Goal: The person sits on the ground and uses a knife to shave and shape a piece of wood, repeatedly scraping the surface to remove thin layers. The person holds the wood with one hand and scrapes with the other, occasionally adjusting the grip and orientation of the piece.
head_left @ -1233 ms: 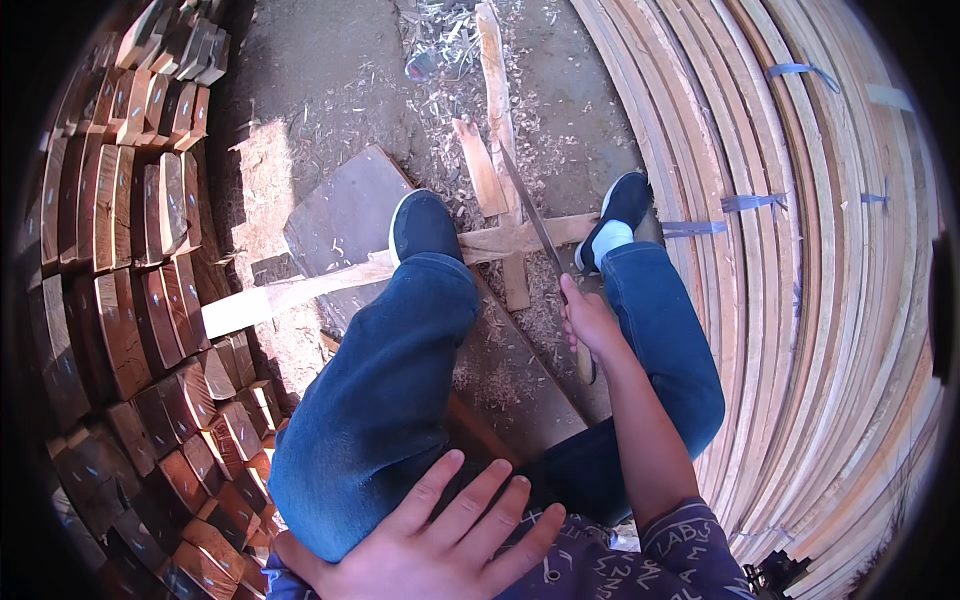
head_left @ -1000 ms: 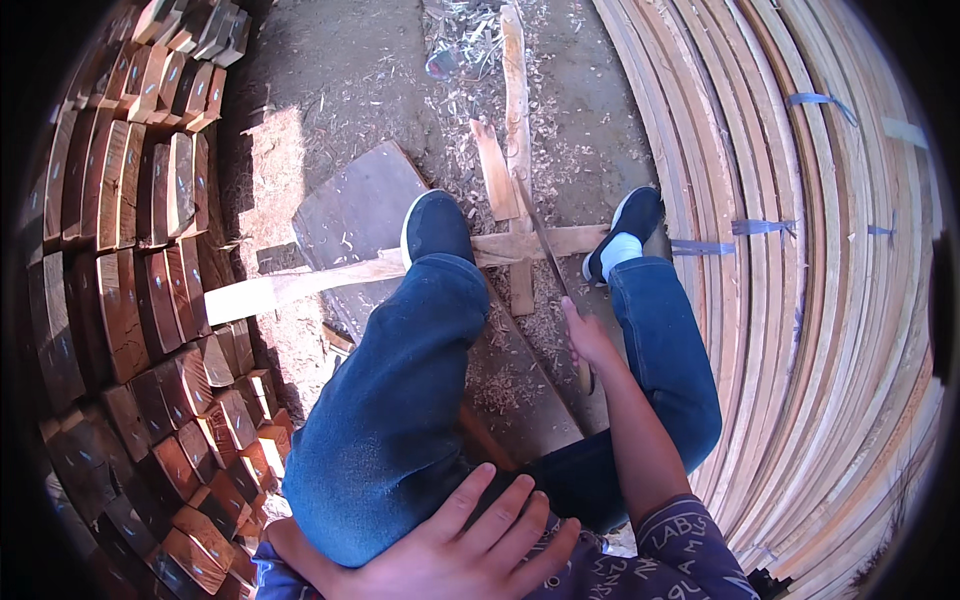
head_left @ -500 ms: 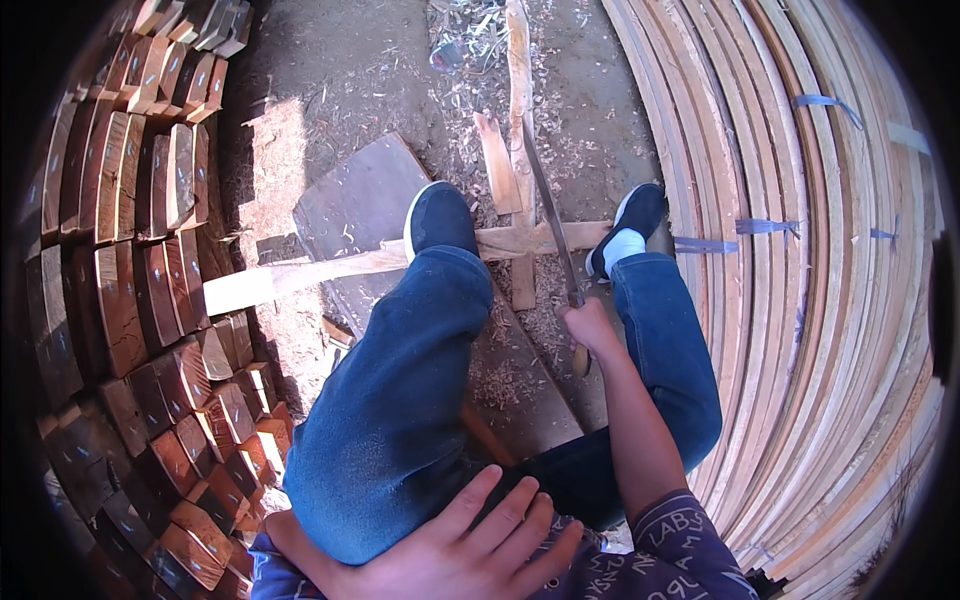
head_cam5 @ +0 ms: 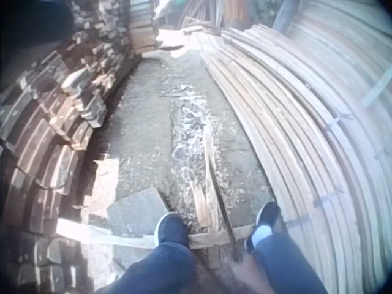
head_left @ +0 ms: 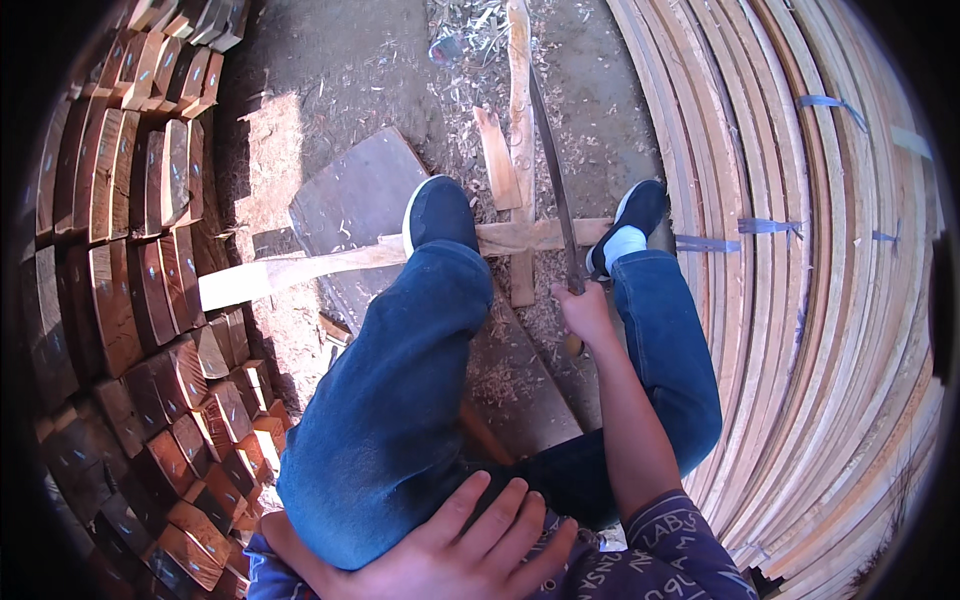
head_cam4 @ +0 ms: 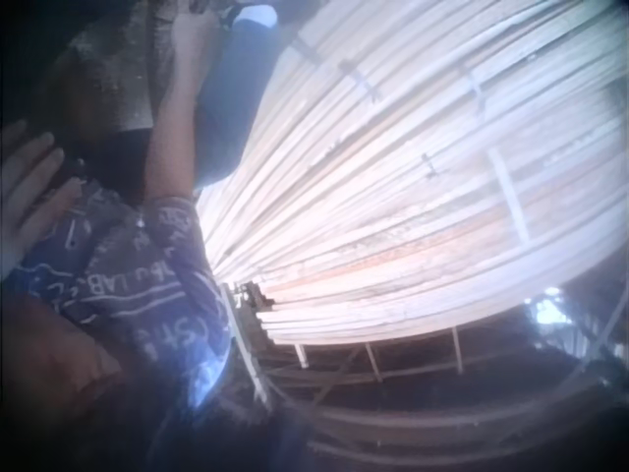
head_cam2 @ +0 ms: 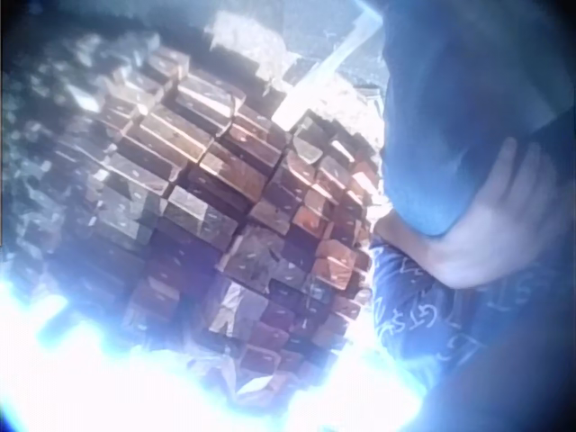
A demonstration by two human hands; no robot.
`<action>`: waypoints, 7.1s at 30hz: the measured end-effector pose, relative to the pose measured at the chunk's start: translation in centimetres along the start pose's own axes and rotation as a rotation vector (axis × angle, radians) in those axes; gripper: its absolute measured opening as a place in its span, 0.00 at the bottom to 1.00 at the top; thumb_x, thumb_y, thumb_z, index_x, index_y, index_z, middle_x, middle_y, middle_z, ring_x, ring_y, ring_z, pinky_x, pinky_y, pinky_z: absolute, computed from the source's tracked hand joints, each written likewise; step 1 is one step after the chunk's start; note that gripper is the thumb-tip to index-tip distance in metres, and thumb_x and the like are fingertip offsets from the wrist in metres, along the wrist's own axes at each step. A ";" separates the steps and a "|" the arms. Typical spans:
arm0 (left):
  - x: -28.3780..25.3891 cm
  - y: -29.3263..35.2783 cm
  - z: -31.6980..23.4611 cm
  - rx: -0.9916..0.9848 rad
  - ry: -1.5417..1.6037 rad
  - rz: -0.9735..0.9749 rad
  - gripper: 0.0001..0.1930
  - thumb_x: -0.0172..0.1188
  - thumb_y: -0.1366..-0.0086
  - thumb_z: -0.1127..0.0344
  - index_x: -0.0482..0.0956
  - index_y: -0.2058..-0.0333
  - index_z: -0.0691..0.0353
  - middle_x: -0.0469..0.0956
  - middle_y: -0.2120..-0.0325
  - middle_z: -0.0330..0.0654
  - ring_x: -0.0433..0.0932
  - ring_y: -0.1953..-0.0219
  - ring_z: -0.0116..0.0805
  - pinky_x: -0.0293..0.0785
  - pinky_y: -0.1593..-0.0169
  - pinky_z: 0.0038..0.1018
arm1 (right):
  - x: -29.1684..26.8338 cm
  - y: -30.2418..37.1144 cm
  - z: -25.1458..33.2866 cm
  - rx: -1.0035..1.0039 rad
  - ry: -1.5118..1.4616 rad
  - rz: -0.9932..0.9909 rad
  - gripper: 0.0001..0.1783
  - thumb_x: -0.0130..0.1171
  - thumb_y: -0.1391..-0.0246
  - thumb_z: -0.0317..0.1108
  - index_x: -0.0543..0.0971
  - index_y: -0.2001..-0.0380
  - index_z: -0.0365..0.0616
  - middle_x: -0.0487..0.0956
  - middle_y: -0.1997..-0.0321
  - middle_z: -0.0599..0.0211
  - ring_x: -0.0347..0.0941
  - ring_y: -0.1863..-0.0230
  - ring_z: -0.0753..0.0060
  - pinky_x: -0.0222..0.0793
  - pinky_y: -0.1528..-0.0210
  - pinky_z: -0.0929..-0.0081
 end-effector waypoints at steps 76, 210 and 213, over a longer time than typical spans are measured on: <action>11.2 0.4 44.1 -1.017 -0.250 0.100 0.37 0.63 0.57 0.25 0.86 0.66 0.56 0.84 0.65 0.46 0.82 0.57 0.43 0.77 0.52 0.37 | -3.4 3.1 4.3 -0.184 0.052 -0.012 0.23 0.57 0.39 0.49 0.79 0.66 0.34 0.75 0.81 0.61 0.75 0.77 0.67 0.67 0.70 0.66; 13.9 1.3 43.1 -1.064 -0.369 -0.152 0.42 0.60 0.50 0.26 0.80 0.54 0.62 0.77 0.53 0.45 0.68 0.44 0.43 0.57 0.41 0.39 | -3.8 3.2 -0.8 0.337 -0.348 0.257 0.22 0.43 0.32 0.53 0.70 0.63 0.43 0.64 0.83 0.73 0.58 0.87 0.76 0.59 0.83 0.73; 13.3 1.4 43.5 -1.064 -0.392 -0.192 0.41 0.61 0.51 0.27 0.80 0.54 0.61 0.78 0.54 0.44 0.69 0.44 0.42 0.58 0.41 0.38 | -5.5 3.7 0.7 0.431 -0.309 0.366 0.22 0.43 0.32 0.54 0.71 0.64 0.44 0.64 0.83 0.74 0.57 0.87 0.79 0.59 0.84 0.75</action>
Point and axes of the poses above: each hand's wrist, its own y-axis away from the middle knuckle, its own x-axis out of the palm, z = x × y, the point moved 8 cm from there along -y, towards the middle knuckle
